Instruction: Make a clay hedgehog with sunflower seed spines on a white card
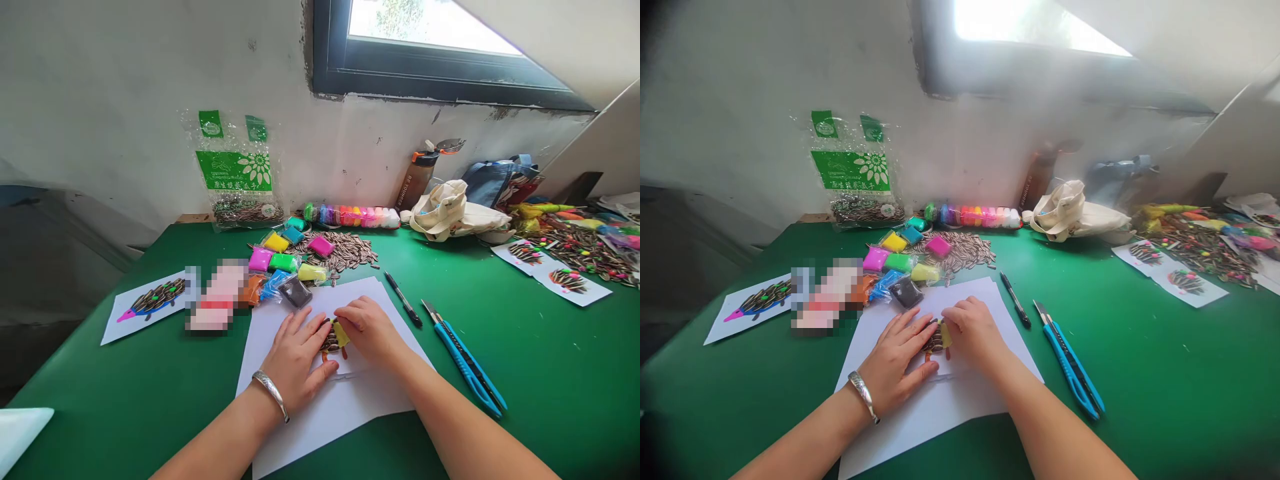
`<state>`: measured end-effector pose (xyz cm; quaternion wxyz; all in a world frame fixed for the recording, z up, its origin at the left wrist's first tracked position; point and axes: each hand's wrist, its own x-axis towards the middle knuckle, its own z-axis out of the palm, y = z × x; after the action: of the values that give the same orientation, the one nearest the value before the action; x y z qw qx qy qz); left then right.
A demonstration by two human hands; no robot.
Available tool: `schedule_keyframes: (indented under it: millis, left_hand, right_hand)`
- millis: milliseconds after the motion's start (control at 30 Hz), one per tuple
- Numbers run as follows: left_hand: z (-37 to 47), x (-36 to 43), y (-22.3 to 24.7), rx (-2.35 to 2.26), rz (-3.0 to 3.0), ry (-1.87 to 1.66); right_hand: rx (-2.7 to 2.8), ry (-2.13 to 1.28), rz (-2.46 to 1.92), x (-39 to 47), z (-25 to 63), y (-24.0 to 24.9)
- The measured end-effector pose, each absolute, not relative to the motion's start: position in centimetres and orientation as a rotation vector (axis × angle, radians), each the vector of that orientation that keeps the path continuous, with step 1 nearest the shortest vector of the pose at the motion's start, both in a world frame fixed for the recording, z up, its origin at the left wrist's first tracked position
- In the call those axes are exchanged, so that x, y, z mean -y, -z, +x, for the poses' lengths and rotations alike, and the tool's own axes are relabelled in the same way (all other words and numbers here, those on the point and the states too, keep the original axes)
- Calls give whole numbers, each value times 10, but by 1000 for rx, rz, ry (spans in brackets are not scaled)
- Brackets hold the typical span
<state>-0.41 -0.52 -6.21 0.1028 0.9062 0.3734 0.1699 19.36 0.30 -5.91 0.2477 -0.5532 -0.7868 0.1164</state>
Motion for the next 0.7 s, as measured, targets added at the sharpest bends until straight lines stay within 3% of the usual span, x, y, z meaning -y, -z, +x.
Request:
schedule_keyframes:
  millis: [700]
  left_hand:
    - [-3,5,66,-1077,2701,-462]
  right_hand:
    - [2213,-358,-1472,-4,197,58]
